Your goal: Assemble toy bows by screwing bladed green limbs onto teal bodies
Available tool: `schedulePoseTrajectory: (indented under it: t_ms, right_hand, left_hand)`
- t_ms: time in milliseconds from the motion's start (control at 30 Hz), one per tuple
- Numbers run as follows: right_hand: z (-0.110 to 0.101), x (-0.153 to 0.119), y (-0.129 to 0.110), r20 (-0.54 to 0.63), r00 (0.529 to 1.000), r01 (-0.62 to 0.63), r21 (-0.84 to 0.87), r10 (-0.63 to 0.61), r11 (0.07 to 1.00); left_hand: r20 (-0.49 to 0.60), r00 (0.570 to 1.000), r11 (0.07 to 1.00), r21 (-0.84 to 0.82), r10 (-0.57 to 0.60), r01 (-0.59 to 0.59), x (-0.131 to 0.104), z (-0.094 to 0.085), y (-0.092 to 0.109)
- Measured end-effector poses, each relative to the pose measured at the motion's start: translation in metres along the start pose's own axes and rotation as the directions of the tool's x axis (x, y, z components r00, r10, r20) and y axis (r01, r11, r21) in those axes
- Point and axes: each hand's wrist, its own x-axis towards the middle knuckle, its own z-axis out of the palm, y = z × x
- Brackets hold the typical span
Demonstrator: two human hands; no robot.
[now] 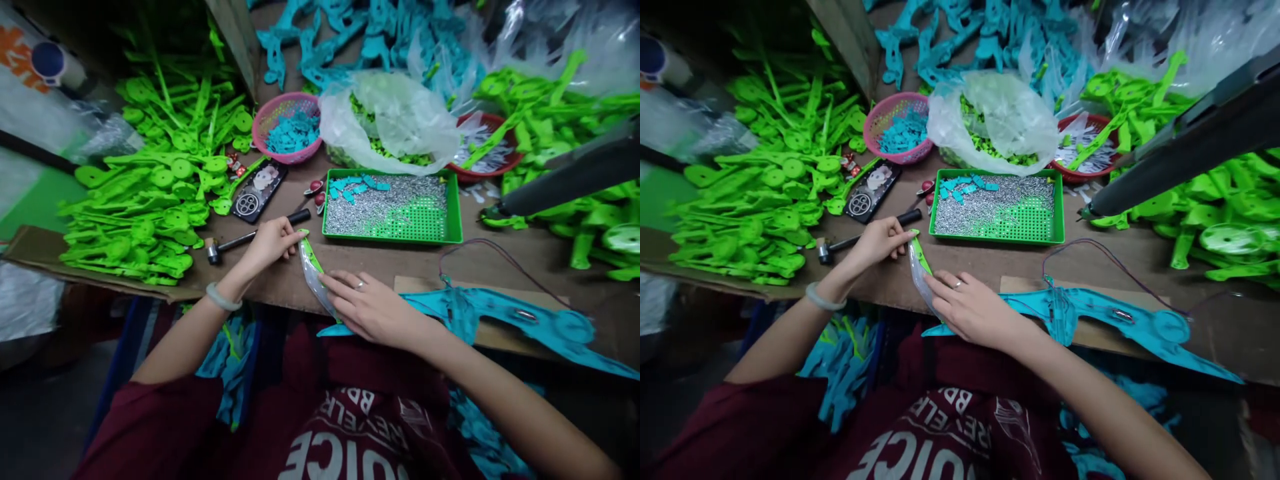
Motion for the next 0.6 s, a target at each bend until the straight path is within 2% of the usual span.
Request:
schedulePoseTrajectory:
  t_ms: [200, 300, 400, 500, 600]
  right_hand:
    - [-0.004, 0.015, 0.002, 0.068, 0.998, -0.012, 0.065, 0.008, 0.998]
    - [0.000, 0.013, 0.001, 0.055, 0.998, -0.022, 0.068, 0.018, 0.997]
    - [0.003, 0.009, 0.000, 0.050, 0.998, -0.030, 0.049, 0.028, 0.998]
    - [0.005, 0.008, 0.001, 0.076, 0.997, -0.032, 0.048, 0.028, 0.998]
    - [0.009, 0.006, 0.002, 0.111, 0.994, -0.030, 0.062, 0.023, 0.998]
  left_hand:
    - [-0.092, 0.990, 0.994, 0.019, 0.108, -0.107, -0.009, 0.012, -0.010]
    - [-0.148, 0.967, 0.978, 0.058, 0.207, -0.200, -0.020, 0.014, -0.013]
    - [-0.157, 0.939, 0.951, 0.102, 0.306, -0.293, -0.033, 0.013, -0.018]
    - [-0.133, 0.907, 0.901, 0.236, 0.400, -0.363, -0.043, 0.013, -0.025]
    - [-0.096, 0.872, 0.812, 0.426, 0.480, -0.400, -0.046, 0.018, -0.030]
